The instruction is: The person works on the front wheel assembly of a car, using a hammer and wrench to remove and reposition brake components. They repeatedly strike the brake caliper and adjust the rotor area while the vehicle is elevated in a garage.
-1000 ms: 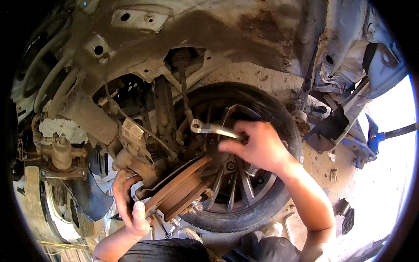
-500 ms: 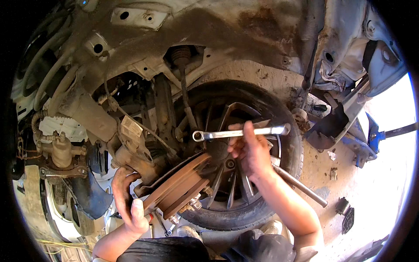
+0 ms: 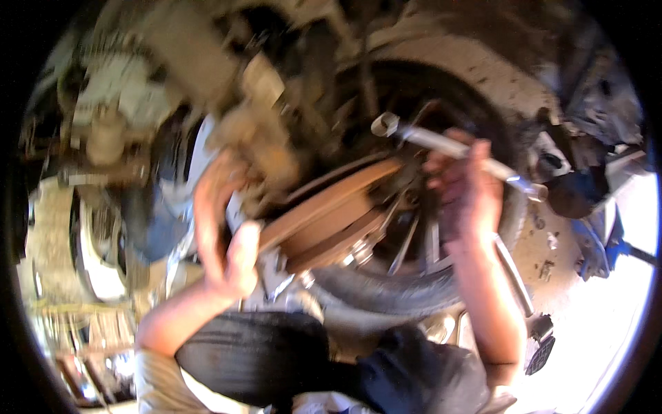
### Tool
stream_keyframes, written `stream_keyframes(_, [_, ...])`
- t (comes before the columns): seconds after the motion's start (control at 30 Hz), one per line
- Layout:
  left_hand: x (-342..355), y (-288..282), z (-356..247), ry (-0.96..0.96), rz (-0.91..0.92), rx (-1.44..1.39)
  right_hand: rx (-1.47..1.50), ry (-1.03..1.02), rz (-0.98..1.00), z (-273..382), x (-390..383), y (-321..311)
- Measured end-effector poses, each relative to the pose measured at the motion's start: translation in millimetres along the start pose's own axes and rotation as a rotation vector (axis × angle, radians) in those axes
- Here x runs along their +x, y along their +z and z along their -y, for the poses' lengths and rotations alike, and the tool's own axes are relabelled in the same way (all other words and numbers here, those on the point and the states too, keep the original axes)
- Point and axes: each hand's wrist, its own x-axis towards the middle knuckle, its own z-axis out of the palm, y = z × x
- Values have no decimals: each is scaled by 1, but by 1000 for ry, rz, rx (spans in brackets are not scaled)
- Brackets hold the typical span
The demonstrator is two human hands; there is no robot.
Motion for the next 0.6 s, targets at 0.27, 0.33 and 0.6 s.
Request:
stream_keyframes(0.27, [-44, -66, 31, -221, 74, 49, 38, -58, -198, 22, -62, -82])
stream_keyframes(0.33, [-91, -83, 68, -317, 59, 214, -111, 71, 77, 19, -86, -141])
stream_keyframes(0.6, [-344, -64, 199, -1046, 679, 651, -653, 789, 1001, -16, -141, -60])
